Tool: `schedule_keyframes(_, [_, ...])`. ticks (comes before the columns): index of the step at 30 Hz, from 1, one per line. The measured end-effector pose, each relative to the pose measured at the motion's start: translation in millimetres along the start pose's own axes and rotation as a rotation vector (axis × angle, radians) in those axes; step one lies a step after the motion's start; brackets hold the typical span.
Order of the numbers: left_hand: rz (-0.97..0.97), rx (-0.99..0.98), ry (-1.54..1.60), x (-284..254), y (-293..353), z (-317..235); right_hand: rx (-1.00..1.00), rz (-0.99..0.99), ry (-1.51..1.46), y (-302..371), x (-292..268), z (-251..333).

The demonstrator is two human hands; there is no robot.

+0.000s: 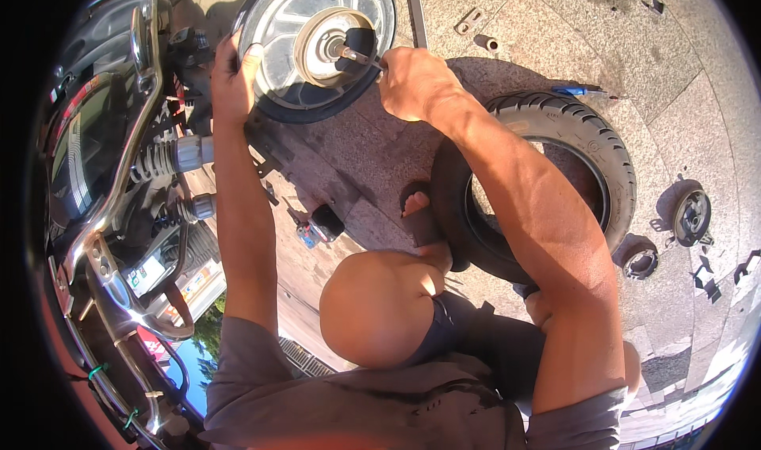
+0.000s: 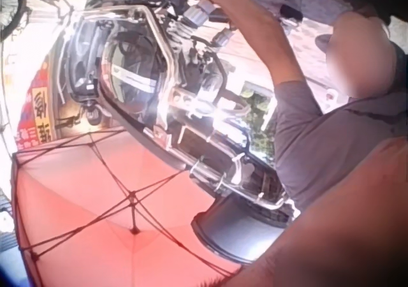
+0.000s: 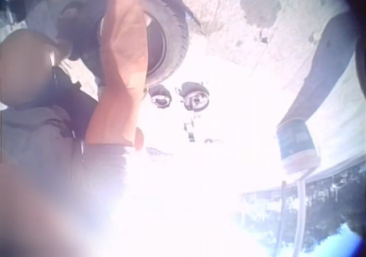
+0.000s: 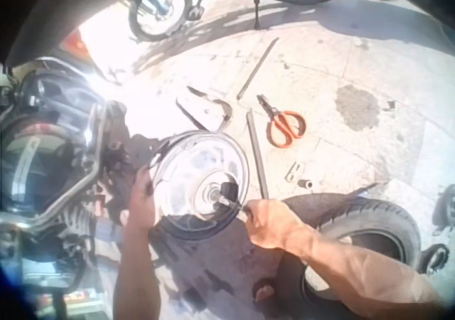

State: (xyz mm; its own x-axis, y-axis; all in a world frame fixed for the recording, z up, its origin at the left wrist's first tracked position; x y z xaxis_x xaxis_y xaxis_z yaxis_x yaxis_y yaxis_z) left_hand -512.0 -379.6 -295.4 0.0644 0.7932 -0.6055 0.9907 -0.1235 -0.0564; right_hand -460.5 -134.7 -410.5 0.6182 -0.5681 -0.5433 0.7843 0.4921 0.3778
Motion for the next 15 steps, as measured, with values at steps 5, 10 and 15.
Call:
schedule_keyframes(5, [0.020,0.056,-0.028,12,0,-14,0.045,0.062,-0.274,10,11,-12])
schedule_keyframes(10, [-0.014,0.037,-0.032,15,2,-19,0.112,0.006,-0.376,20,21,-14])
schedule_keyframes(15, [-0.059,0.062,-0.046,15,6,-20,0.213,-0.079,-0.549,17,30,-30])
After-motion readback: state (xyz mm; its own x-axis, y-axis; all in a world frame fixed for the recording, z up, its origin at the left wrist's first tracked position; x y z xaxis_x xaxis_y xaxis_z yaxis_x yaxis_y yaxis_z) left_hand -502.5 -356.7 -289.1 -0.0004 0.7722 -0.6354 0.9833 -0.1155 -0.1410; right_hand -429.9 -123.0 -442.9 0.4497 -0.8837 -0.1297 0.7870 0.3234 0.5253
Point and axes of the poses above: each hand's wrist, its own y-axis away from the middle knuckle, its own x-axis out of the palm, z = x × y, the point moved 7 cm from there along -y, towards the middle knuckle, and after that the axes turned 15 degrees about y, right-handed, at the moved point
